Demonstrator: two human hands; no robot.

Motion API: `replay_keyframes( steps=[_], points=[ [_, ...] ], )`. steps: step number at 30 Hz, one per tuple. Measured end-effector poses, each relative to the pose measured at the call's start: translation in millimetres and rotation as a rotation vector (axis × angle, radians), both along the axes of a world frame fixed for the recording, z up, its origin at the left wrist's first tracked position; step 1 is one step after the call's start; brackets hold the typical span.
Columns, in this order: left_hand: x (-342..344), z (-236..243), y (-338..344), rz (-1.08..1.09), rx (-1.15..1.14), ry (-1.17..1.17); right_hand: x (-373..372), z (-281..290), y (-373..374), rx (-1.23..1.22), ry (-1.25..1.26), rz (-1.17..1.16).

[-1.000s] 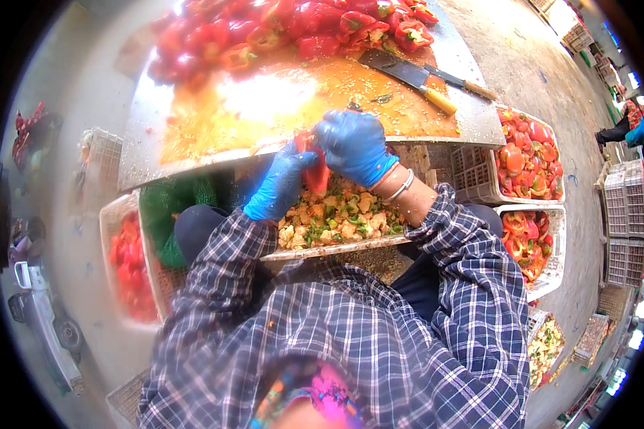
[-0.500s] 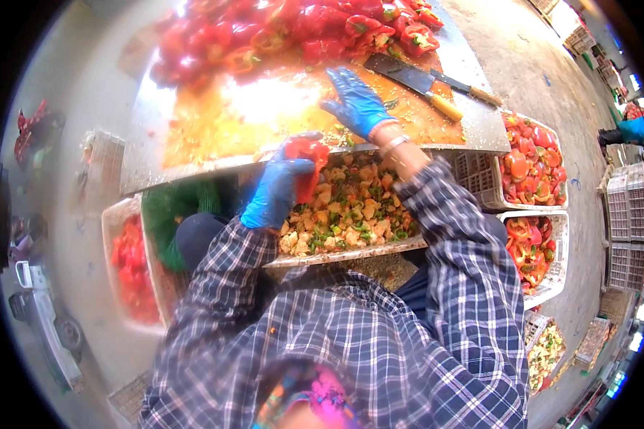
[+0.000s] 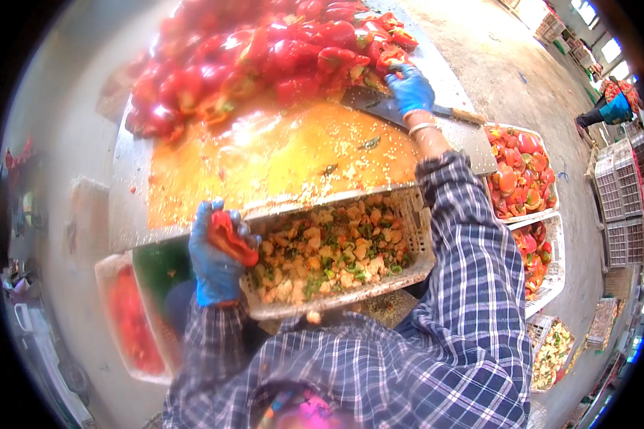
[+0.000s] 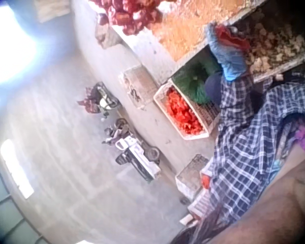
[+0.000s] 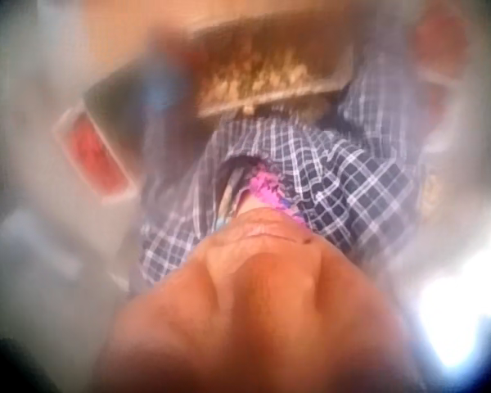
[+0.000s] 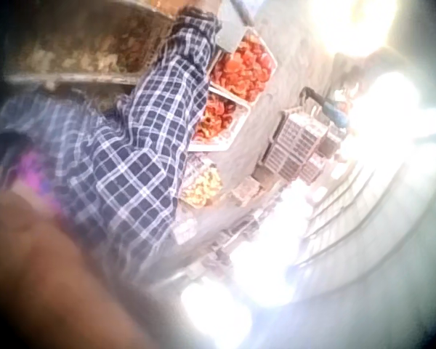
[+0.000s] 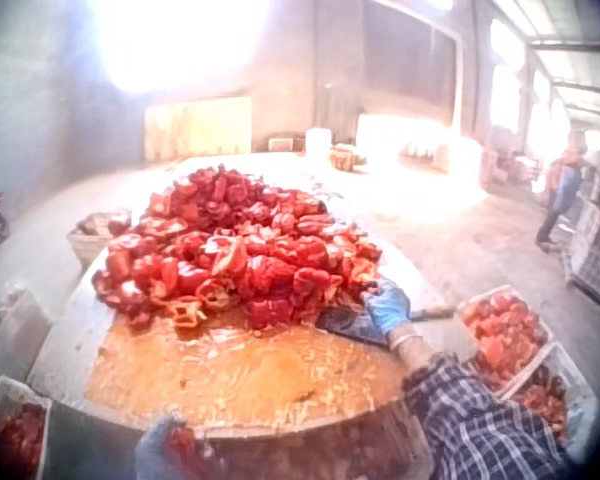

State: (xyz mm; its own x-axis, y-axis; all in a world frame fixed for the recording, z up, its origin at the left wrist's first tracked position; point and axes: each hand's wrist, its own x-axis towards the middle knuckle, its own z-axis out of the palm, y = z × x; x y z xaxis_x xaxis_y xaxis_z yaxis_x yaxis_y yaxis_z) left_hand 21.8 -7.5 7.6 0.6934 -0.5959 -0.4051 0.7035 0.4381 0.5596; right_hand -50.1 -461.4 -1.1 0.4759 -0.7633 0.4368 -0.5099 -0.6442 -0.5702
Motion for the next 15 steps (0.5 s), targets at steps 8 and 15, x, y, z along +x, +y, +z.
replay_keyframes(
  steps=[8, 15],
  points=[
    [-8.9, -2.9, -11.0, -0.099, 0.293, -0.398, 36.3, 15.5, -52.8, 0.088, 0.608, 0.028],
    [-14.3, -9.8, -27.6, -0.178, 0.155, -0.321, 15.0, 36.3, -35.7, 0.047, 0.38, 0.33]
  ],
)
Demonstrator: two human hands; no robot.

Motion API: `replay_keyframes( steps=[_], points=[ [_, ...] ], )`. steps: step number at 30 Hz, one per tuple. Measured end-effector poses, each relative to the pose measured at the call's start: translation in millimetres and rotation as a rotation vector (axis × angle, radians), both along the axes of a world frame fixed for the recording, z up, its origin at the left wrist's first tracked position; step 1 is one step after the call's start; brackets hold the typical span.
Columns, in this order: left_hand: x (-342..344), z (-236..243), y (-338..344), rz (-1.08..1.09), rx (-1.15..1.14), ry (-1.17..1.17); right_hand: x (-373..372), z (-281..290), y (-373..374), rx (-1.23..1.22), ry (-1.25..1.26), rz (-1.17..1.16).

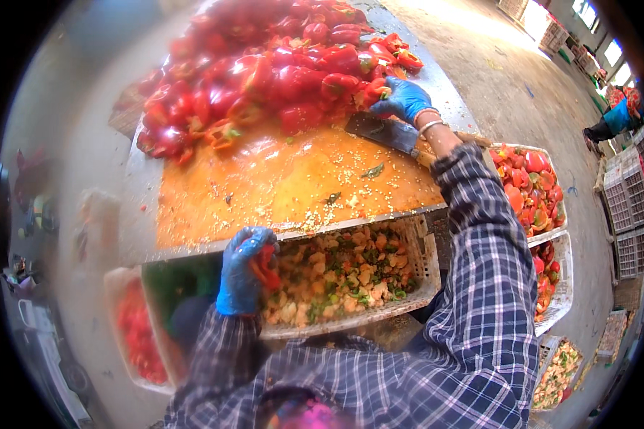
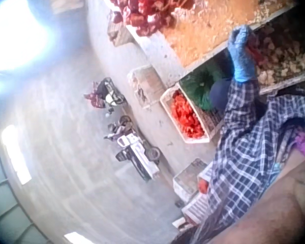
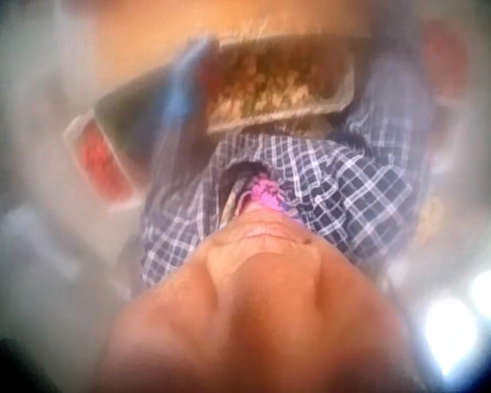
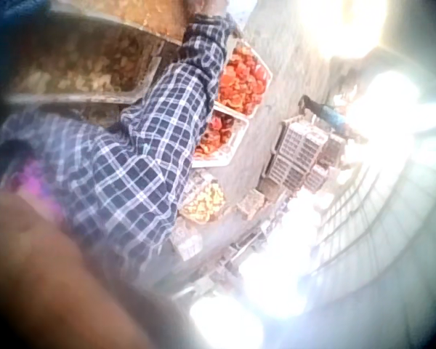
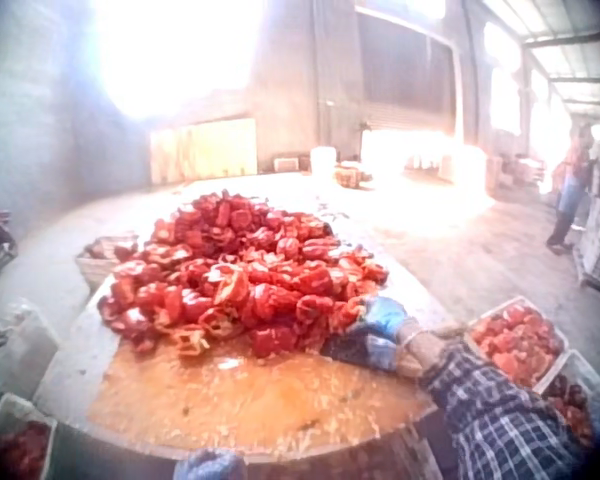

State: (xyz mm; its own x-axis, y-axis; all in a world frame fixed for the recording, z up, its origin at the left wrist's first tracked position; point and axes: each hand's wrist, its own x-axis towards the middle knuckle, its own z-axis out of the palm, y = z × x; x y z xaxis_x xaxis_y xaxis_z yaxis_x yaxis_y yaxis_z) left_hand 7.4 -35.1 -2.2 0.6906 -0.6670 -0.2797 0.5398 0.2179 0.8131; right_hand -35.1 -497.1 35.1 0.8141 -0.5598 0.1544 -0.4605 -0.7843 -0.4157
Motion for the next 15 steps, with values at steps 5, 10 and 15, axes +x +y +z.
replay_keyframes(
  steps=[5, 10, 15],
  points=[
    [-6.3, 12.9, -13.7, 0.041, -0.077, -0.178, -13.9, 38.2, 171.2, 0.569, -0.213, 0.535],
    [-19.3, 0.4, -26.5, -0.262, -0.241, -0.128, -47.6, 17.2, 270.8, 0.491, 0.076, 0.541],
    [-32.5, -16.8, -11.8, -0.328, -0.296, 0.005, -80.4, 7.9, 304.7, 0.316, -0.036, 0.566]
  ],
)
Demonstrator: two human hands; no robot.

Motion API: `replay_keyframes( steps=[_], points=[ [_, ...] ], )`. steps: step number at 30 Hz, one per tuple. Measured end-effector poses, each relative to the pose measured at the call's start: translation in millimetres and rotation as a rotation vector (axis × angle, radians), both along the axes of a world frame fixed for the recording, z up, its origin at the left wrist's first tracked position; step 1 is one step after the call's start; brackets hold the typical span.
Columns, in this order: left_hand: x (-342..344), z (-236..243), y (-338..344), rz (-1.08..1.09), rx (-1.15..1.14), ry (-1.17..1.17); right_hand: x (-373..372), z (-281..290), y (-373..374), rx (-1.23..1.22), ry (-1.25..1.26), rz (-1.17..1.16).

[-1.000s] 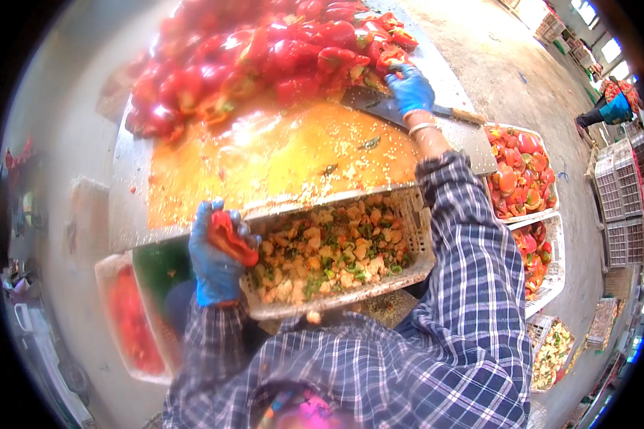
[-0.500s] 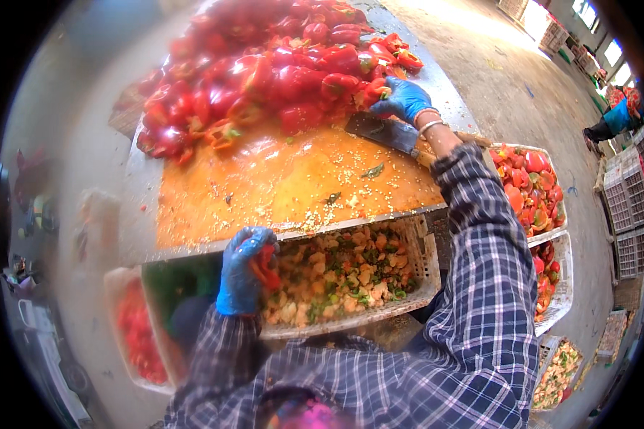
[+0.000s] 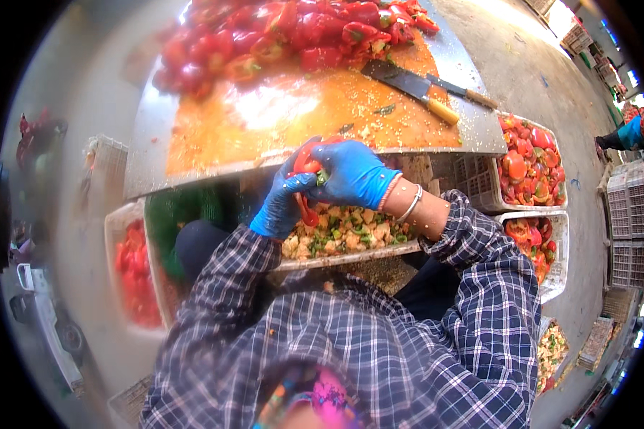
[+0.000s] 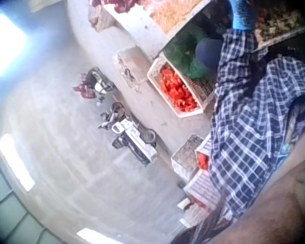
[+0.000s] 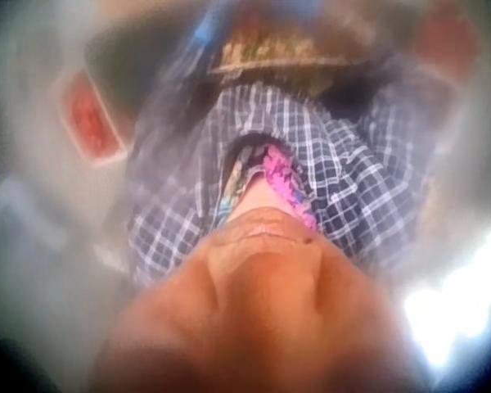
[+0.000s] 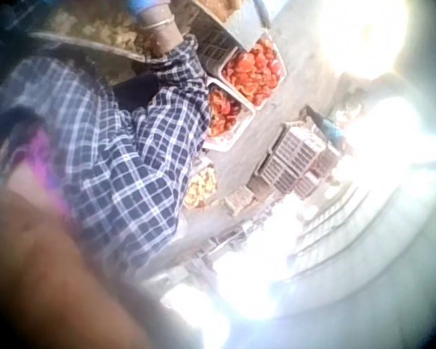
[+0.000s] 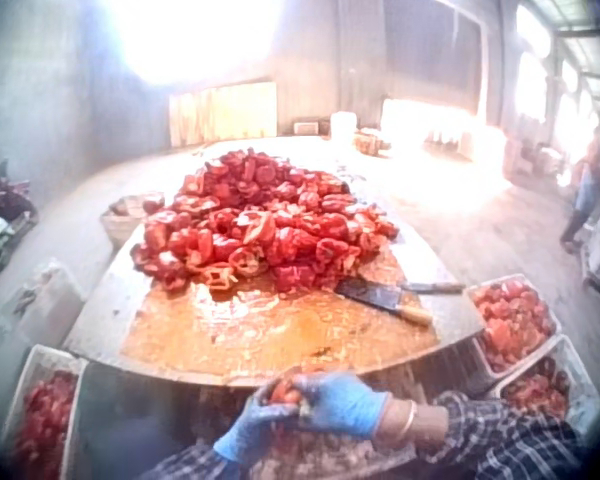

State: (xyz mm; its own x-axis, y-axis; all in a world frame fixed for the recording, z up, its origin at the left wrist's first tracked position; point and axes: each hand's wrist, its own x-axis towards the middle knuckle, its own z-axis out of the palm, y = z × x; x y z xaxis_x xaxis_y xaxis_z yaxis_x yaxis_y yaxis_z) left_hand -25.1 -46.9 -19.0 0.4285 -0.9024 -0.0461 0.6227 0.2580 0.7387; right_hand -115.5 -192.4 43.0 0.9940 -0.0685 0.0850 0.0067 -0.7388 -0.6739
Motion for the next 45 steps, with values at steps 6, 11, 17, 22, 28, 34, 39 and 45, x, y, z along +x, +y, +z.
replay_keyframes(
  steps=[6, 11, 17, 22, 28, 34, 39, 45],
  points=[
    [-5.5, -4.6, 2.1, -0.105, 0.028, -0.006, -29.2, -5.4, -5.6, 0.98, 0.325, -0.214],
    [-10.7, -7.2, -1.5, -0.137, 0.055, 0.061, -26.3, -34.8, -10.9, 1.159, 0.194, -0.169],
    [-12.2, -4.8, -9.2, -0.116, 0.003, 0.152, -21.8, -36.6, 4.1, 0.257, -0.316, -0.237],
    [-14.2, -4.5, -11.1, 0.107, -0.056, 0.128, -30.8, 13.8, -13.7, 0.742, -0.238, -0.206],
    [22.0, -3.9, 2.6, 0.154, -0.098, 0.219, -52.8, 35.3, -59.0, -0.471, -0.013, -0.139],
    [3.0, -3.2, -7.1, -0.034, -0.026, 0.228, -15.7, 0.0, -36.9, -0.441, -0.398, 0.221],
    [20.1, 10.4, 1.1, 0.24, 0.315, 0.054, -27.9, 13.3, -39.6, 0.989, -0.185, -0.176],
    [-14.9, 11.0, -9.1, 0.094, 0.098, 0.181, -5.1, -46.1, -34.2, 0.717, -0.016, -0.39]
  ],
)
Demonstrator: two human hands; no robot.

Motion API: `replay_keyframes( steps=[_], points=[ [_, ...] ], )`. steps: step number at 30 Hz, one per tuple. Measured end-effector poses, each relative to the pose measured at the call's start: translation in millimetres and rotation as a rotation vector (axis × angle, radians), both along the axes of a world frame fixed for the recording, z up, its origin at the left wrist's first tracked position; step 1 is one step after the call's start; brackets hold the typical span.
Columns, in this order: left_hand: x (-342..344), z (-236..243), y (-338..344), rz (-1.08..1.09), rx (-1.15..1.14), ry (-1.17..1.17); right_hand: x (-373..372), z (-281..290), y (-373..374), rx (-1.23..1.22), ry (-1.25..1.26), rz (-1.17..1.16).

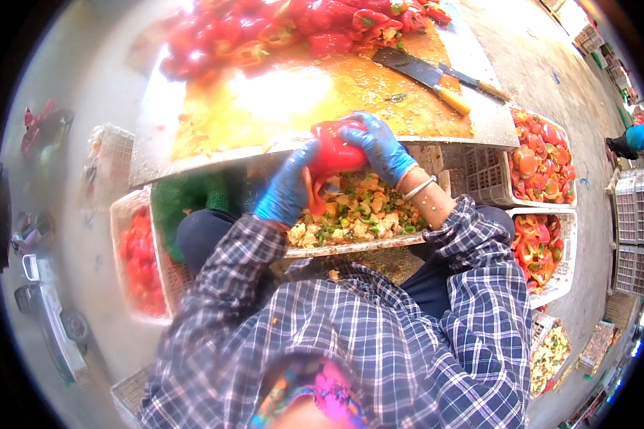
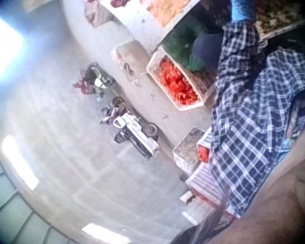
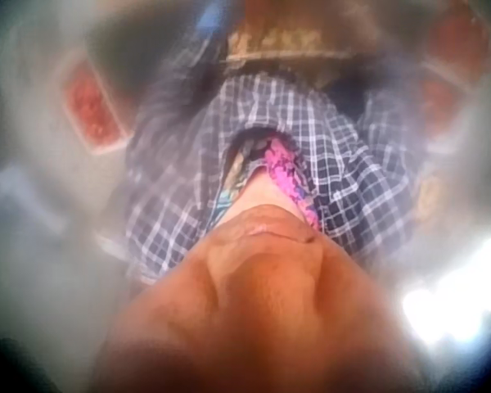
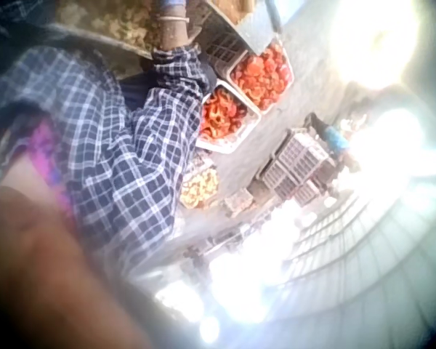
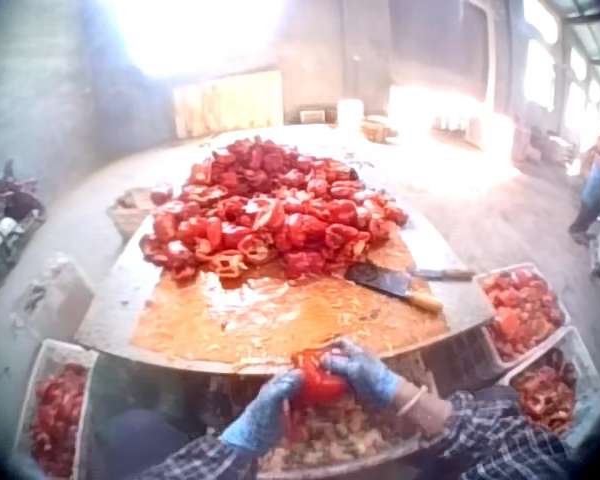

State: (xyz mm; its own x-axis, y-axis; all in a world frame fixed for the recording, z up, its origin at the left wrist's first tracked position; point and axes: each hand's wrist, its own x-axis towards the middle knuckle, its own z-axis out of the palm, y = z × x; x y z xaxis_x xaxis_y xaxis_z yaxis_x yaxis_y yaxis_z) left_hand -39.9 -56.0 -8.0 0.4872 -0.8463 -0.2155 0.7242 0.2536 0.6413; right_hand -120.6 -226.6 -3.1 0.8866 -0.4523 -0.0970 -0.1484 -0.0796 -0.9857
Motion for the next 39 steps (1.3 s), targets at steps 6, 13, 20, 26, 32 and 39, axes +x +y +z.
replay_keyframes(
  steps=[6, 13, 20, 26, 32, 39],
  points=[
    [21.4, 8.0, 36.4, 0.128, -0.047, -0.253, -1.5, 32.0, 22.5, 0.419, -0.097, 0.251],
    [126.3, 17.5, 226.7, 1.181, 0.277, -0.58, 34.2, 14.5, -39.0, -0.105, 0.168, 0.13],
    [220.3, -32.6, 486.3, 1.34, 1.879, -1.119, 154.8, 1.0, -118.1, -0.932, 0.087, -0.078],
    [249.0, -76.6, 461.4, 1.228, 1.678, -1.079, 233.4, 1.4, -91.1, -1.386, 0.553, -0.214],
    [170.4, 39.3, 229.2, 0.914, 0.675, -0.816, 193.1, -1.6, -87.6, -1.497, 0.564, -0.039],
    [73.8, 79.7, 105.4, 0.464, 0.326, -0.848, 69.9, 0.0, -73.6, -1.543, 0.121, 0.333]
  ],
)
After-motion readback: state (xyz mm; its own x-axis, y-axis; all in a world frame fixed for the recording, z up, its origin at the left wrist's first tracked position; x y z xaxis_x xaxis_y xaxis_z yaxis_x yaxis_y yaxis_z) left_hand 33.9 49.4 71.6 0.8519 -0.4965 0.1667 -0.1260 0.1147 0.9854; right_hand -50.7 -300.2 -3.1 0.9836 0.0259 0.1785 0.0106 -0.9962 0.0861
